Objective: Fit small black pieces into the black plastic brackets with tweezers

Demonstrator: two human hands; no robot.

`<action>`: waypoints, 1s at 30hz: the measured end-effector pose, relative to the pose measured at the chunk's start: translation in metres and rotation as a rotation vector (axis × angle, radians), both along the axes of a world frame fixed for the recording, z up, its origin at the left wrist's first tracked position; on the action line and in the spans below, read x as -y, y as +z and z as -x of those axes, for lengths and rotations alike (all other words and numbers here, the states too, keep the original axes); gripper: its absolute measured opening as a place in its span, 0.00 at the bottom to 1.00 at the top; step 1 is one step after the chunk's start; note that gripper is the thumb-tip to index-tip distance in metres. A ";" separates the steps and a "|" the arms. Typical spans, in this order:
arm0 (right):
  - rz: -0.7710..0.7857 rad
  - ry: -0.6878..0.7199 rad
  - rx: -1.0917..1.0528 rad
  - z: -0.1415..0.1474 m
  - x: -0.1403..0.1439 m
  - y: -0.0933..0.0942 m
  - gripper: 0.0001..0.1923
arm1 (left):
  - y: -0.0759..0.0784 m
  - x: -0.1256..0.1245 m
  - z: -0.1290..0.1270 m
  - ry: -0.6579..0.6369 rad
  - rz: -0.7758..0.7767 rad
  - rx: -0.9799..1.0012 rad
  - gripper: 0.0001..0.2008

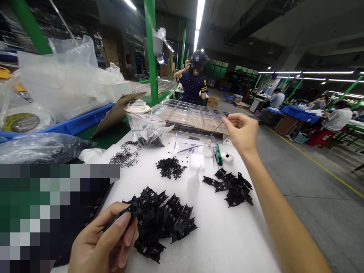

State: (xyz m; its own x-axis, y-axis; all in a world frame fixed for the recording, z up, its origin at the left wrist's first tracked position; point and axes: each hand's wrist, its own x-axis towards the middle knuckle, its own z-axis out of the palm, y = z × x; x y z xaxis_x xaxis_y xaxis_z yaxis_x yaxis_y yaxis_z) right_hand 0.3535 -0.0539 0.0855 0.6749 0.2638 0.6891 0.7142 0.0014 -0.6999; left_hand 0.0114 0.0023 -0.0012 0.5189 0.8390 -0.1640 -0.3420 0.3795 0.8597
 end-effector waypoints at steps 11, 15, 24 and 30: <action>0.097 0.783 -0.268 0.134 0.009 0.037 0.05 | 0.005 0.002 -0.001 0.004 -0.007 -0.024 0.16; 0.141 0.933 -0.379 0.154 0.008 0.031 0.08 | 0.008 0.004 -0.002 0.010 -0.014 -0.038 0.15; 0.173 0.927 -0.387 0.155 0.005 0.027 0.08 | 0.006 0.004 -0.002 0.000 -0.043 -0.060 0.17; -0.020 0.662 -0.218 0.129 0.011 0.032 0.03 | 0.018 0.011 -0.003 0.046 0.006 -0.057 0.12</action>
